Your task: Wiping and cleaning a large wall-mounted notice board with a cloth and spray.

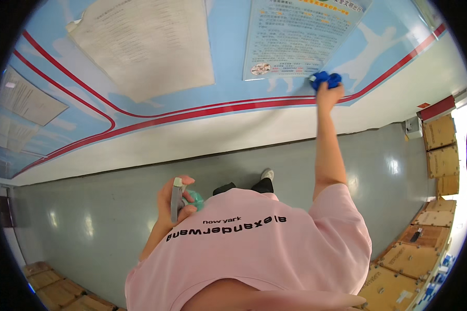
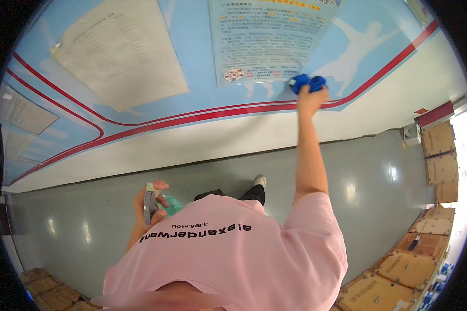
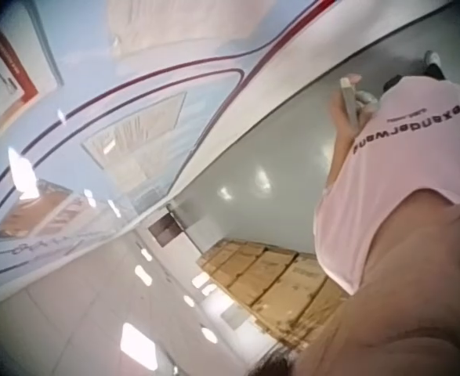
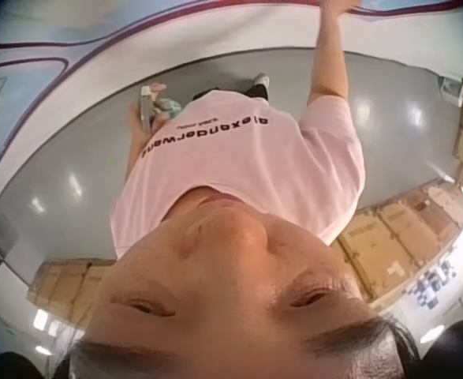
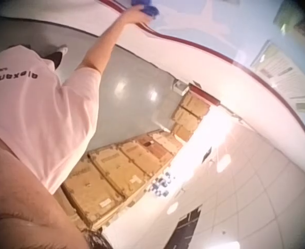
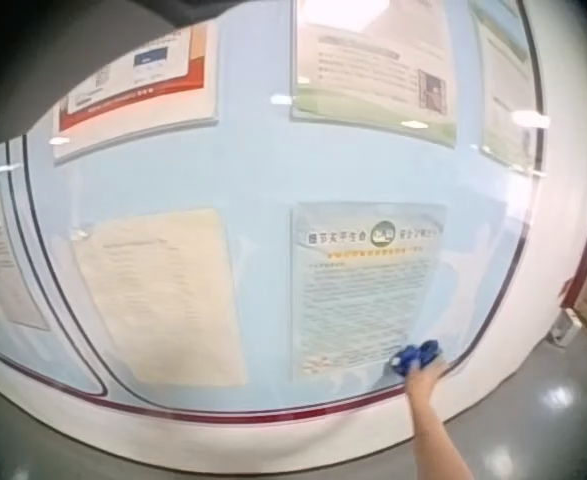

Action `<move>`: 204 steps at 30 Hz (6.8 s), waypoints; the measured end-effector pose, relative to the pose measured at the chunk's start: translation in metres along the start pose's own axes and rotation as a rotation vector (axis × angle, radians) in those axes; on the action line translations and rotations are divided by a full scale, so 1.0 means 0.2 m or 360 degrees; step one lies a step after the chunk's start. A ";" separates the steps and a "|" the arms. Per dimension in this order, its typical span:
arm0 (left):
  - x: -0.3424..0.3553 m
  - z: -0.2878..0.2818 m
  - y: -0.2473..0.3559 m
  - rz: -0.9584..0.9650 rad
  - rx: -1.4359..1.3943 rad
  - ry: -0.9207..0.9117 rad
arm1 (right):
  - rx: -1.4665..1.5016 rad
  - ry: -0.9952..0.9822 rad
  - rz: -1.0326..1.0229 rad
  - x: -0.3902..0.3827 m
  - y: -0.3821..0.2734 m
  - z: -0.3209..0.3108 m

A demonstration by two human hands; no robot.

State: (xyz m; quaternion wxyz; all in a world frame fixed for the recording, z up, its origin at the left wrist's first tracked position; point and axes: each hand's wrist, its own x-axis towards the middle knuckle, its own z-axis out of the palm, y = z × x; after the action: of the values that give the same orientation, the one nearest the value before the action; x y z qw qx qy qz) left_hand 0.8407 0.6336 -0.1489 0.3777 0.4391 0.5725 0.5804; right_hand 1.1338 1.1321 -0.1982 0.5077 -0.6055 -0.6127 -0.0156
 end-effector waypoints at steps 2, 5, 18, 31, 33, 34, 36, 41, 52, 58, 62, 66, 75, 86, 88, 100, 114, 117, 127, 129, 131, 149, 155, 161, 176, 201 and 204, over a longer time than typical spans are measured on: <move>-0.02 0.00 0.02 -0.0057 -0.0016 0.0121 | 0.0127 -0.0039 0.0063 -0.24 -0.25 0.08; -0.08 -0.03 0.03 -0.0084 -0.0035 0.0279 | 0.0310 -0.0181 -0.0176 -0.59 -0.56 0.12; -0.12 0.06 -0.09 -0.0166 -0.0073 0.0645 | 0.0664 -0.0936 -0.1328 -1.02 -1.11 0.30; -0.17 0.22 -0.10 -0.0209 0.0166 0.0896 | 0.0778 -0.0901 -0.2576 -1.55 -1.76 0.79; -0.17 0.25 -0.10 -0.0191 0.0170 0.0920 | 0.0810 -0.0839 -0.2560 -1.49 -1.71 0.76; -0.16 0.26 -0.10 -0.0180 0.0168 0.0961 | 0.0853 -0.0788 -0.2556 -1.46 -1.67 0.75; -0.13 0.27 -0.10 -0.0203 0.0159 0.0939 | 0.0938 -0.0785 -0.2500 -1.38 -1.52 0.76; -0.01 0.27 -0.08 -0.0083 0.0182 0.0821 | 0.0856 -0.0841 -0.2429 -0.98 -0.94 0.59; 0.30 0.33 -0.03 -0.0041 0.0128 0.0168 | -0.0356 -0.0747 -0.1675 -0.04 0.38 0.06; 0.30 0.33 -0.02 -0.0155 0.0134 0.0146 | -0.0454 -0.0424 -0.1010 0.11 0.53 -0.02; 0.26 0.35 -0.01 -0.0127 0.0097 0.0232 | -0.0056 -0.0329 -0.0195 -0.18 0.31 0.14; 0.22 0.33 -0.04 -0.0109 0.0107 0.0311 | 0.0208 -0.0579 -0.0298 -0.52 0.02 0.21; 0.12 0.29 -0.04 0.0013 0.0044 0.0375 | 0.0845 -0.0737 -0.1402 -0.30 -0.95 -0.23; 0.06 0.26 -0.05 0.0004 -0.0003 0.0438 | 0.0621 0.0476 -0.1806 0.29 -1.74 -0.32; 0.08 0.26 -0.09 0.0045 -0.0066 0.0485 | 0.0620 0.0636 -0.1876 0.19 -1.63 -0.14; 0.09 0.23 -0.01 -0.0017 0.0042 0.0309 | 0.0267 -0.0692 -0.1858 -0.66 -0.58 0.14; 0.10 0.25 -0.07 0.0064 0.0015 0.0272 | 0.0683 -0.0177 -0.1625 -0.26 -1.21 -0.06; 0.11 0.28 -0.07 0.0032 -0.0029 0.0367 | 0.0537 -0.0135 -0.1594 -0.36 -1.15 0.01; 0.17 0.27 -0.01 -0.0009 0.0019 0.0225 | 0.0780 0.0090 -0.1637 0.11 -1.25 -0.44; 0.16 0.27 -0.01 -0.0008 0.0025 0.0213 | 0.0755 0.0429 -0.1596 0.29 -1.31 -0.50; 0.17 0.27 0.01 -0.0003 0.0026 0.0183 | 0.0683 0.0513 -0.1552 0.45 -1.36 -0.49; 0.17 0.30 0.05 0.0120 0.0012 0.0199 | 0.0046 -0.0739 -0.2800 -0.11 -0.51 0.01; 0.11 0.28 0.00 0.0076 0.0091 0.0245 | 0.0376 -0.0392 -0.2626 0.07 -1.09 -0.40; 0.12 0.30 -0.02 0.0133 0.0059 0.0258 | 0.0794 0.0498 -0.2246 0.57 -1.71 -0.65; 0.20 0.32 -0.03 0.0061 0.0057 0.0239 | 0.0459 0.0745 -0.1719 1.24 -0.96 -0.62; 0.24 0.33 0.03 0.0082 0.0078 0.0053 | 0.0280 0.0523 -0.0857 1.10 -0.47 -0.71; 0.25 0.33 0.07 0.0055 0.0055 -0.0001 | 0.0390 0.0749 -0.1299 1.19 -0.87 -0.92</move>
State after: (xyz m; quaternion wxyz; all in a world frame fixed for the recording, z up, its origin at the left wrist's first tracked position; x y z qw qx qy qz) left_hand 0.8879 0.7024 -0.1337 0.3603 0.4556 0.5747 0.5765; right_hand 1.1723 1.1418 0.1462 0.6524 -0.2315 -0.6662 -0.2776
